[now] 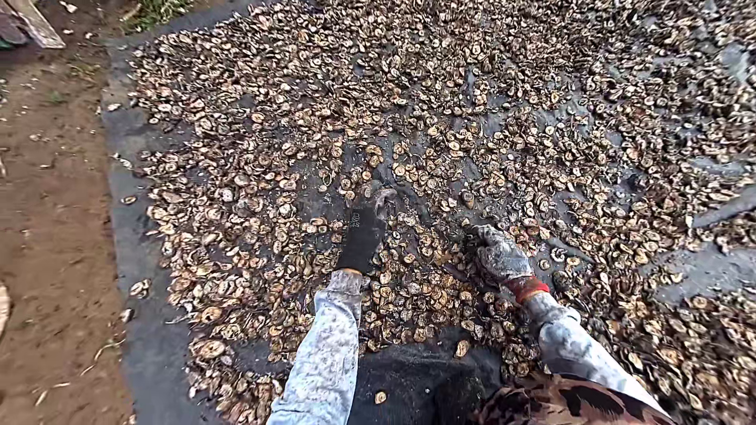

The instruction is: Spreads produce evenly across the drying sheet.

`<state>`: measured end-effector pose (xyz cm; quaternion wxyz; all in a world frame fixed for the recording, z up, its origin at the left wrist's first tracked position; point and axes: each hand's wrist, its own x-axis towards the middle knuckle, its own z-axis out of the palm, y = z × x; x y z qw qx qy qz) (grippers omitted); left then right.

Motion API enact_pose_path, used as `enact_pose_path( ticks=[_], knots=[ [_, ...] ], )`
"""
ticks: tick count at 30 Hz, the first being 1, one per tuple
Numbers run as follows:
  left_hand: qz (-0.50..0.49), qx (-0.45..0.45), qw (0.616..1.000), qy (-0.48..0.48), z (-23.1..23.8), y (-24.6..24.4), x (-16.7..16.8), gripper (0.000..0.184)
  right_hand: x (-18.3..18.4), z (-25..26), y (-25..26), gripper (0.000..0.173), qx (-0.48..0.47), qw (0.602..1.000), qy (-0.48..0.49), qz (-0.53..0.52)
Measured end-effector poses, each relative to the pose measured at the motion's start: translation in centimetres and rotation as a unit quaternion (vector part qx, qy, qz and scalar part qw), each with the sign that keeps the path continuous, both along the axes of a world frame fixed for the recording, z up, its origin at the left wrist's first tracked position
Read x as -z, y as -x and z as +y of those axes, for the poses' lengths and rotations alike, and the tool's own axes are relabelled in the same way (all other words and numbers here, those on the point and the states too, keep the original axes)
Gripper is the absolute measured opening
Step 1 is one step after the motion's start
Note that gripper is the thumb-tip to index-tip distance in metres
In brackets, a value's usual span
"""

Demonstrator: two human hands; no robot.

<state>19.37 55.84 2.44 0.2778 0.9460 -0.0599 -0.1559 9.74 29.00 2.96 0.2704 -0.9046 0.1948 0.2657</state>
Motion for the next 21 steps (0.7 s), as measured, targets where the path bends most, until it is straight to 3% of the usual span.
enact_pose_path(
  ticks=[2, 5, 7, 8, 10, 11, 12, 14, 19, 21],
  knots=[
    [-0.121, -0.01, 0.992, 0.043, -0.1, -2.2, -1.1, 0.038, -0.9, -0.6, -0.5, 0.042, 0.059, 0.998, 0.012, -0.034],
    [-0.139, -0.053, 0.988, -0.042, -0.1, -5.8, -1.3, 0.044, -3.1, 0.0, -1.3, 0.05, 0.042, 0.999, 0.009, 0.022],
    [-0.046, -0.041, 0.991, -0.115, 0.1, -7.0, -0.2, 0.067, -1.7, 1.7, -2.2, 0.057, -0.059, 0.997, 0.043, -0.01],
    [-0.009, -0.024, 0.989, -0.147, 0.0, -7.3, 0.9, 0.074, -0.3, 3.1, -2.0, 0.069, -0.121, 0.991, 0.049, -0.029],
    [0.004, 0.02, 0.985, -0.172, -0.5, -7.2, 2.8, 0.066, 1.7, 7.0, -0.4, 0.094, -0.24, 0.969, 0.034, -0.042],
    [-0.003, 0.033, 0.986, -0.163, -0.5, -7.1, 3.4, 0.057, 2.8, 8.5, 1.0, 0.09, -0.279, 0.956, 0.024, -0.084],
    [0.017, 0.034, 0.989, -0.141, -0.3, -6.9, 3.1, 0.052, 3.5, 9.7, 2.5, 0.074, -0.291, 0.948, 0.002, -0.128],
    [0.022, 0.001, 0.996, -0.089, 0.6, -6.8, 2.3, 0.05, 3.5, 10.8, 4.4, 0.046, -0.236, 0.948, -0.061, -0.204],
    [-0.02, -0.089, 0.995, -0.047, 1.8, -6.0, -2.8, 0.054, -1.9, 8.9, 0.4, 0.042, -0.069, 0.985, -0.152, -0.046],
    [-0.076, -0.119, 0.99, -0.004, 2.5, -5.9, -3.2, 0.053, -2.9, 8.4, -1.0, 0.035, 0.012, 0.978, -0.195, -0.071]
  ],
)
